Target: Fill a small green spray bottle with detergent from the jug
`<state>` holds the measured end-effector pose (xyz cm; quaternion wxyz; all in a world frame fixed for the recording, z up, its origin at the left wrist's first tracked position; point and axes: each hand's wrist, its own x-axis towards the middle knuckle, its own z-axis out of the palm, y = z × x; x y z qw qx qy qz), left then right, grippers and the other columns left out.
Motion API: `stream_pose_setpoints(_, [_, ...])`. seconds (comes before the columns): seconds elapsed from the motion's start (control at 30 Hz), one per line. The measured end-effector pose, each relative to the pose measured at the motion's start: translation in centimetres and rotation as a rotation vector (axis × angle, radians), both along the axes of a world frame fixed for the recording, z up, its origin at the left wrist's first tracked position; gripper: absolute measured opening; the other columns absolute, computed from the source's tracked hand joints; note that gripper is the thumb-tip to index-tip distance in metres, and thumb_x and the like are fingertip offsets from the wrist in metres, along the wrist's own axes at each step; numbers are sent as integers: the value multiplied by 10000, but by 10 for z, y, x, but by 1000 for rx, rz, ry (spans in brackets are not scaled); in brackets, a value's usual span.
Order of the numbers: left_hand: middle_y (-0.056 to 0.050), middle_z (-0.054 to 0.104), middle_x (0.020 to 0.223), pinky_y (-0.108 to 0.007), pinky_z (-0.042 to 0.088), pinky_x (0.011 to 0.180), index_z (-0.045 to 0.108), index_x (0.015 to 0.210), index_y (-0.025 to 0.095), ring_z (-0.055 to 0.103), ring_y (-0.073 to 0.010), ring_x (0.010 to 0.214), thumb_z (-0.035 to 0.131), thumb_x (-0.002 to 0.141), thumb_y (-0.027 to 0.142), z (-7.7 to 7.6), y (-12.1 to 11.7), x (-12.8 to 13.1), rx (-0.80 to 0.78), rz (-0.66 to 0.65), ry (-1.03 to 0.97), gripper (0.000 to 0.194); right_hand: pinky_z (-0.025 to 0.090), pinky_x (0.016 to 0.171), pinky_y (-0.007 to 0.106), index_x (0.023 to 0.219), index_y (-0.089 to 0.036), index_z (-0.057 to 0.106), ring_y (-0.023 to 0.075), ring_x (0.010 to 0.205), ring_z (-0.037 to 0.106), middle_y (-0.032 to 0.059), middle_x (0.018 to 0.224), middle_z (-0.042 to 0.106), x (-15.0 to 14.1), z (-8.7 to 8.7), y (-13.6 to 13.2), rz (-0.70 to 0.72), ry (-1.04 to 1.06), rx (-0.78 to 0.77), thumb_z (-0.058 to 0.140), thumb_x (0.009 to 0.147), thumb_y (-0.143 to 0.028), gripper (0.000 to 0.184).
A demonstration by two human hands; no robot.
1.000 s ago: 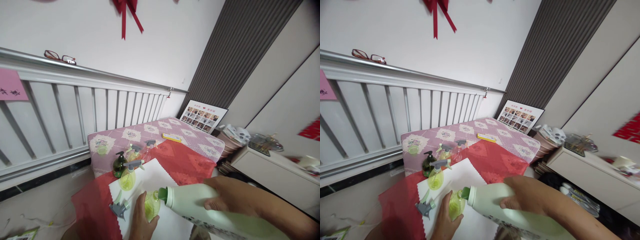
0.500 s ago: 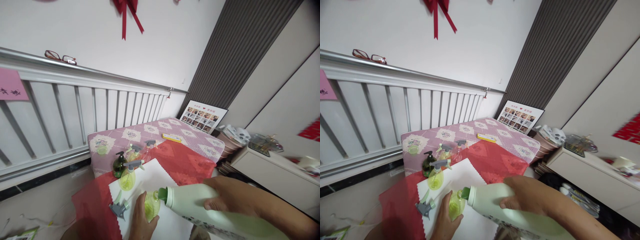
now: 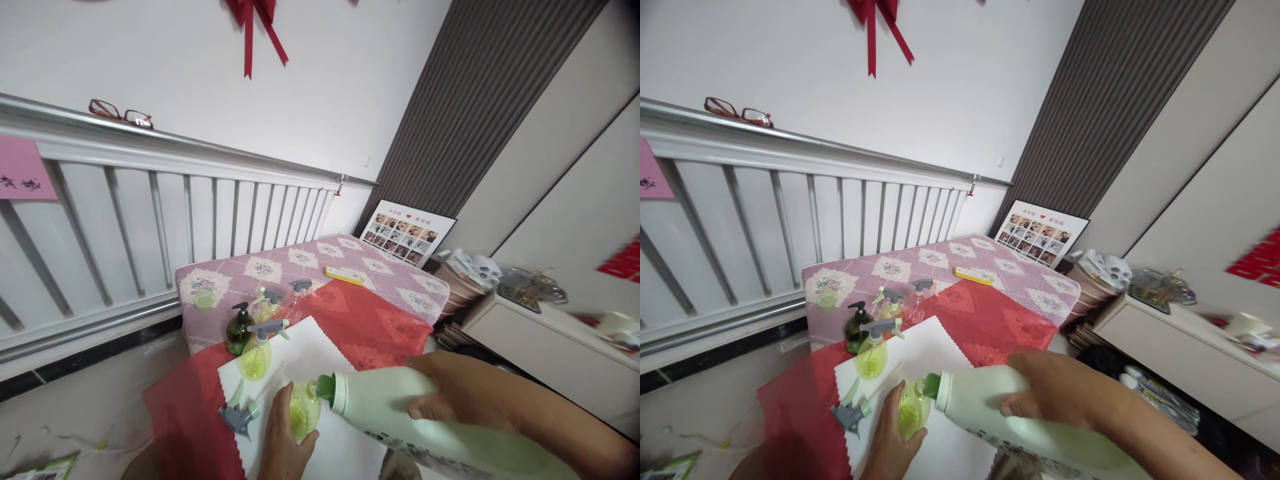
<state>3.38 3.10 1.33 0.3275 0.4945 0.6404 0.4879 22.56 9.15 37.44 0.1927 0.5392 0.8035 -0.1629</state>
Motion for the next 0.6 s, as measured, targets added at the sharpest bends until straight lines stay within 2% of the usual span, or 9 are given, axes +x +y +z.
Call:
stream_pose_setpoints(0.2, [-192, 448, 1527, -434, 350, 1218, 354, 1434, 110, 403, -310, 1446, 659, 659, 203, 2, 0, -1, 1, 14, 9, 838, 441, 692, 329, 935, -224, 690, 315, 914, 686, 99, 1032, 757, -8, 7, -3, -41, -34, -4, 633, 756, -454, 297])
stream_pose_setpoints(0.33, [-187, 429, 1542, -409, 345, 1220, 332, 1445, 110, 388, -297, 1457, 636, 677, 200, 3, -1, 0, -16, -9, 15, 831, 455, 712, 334, 963, -226, 692, 318, 930, 686, 101, 1053, 754, -6, 5, -2, -20, -29, -2, 629, 762, -466, 319])
stream_pose_setpoints(0.6, [-202, 403, 1556, -458, 303, 1234, 308, 1441, 122, 357, -313, 1472, 643, 667, 220, 7, -2, -1, -33, -28, -22, 849, 477, 722, 343, 965, -228, 693, 318, 919, 687, 99, 1050, 752, 0, 0, 2, -18, -27, 1, 631, 769, -478, 323])
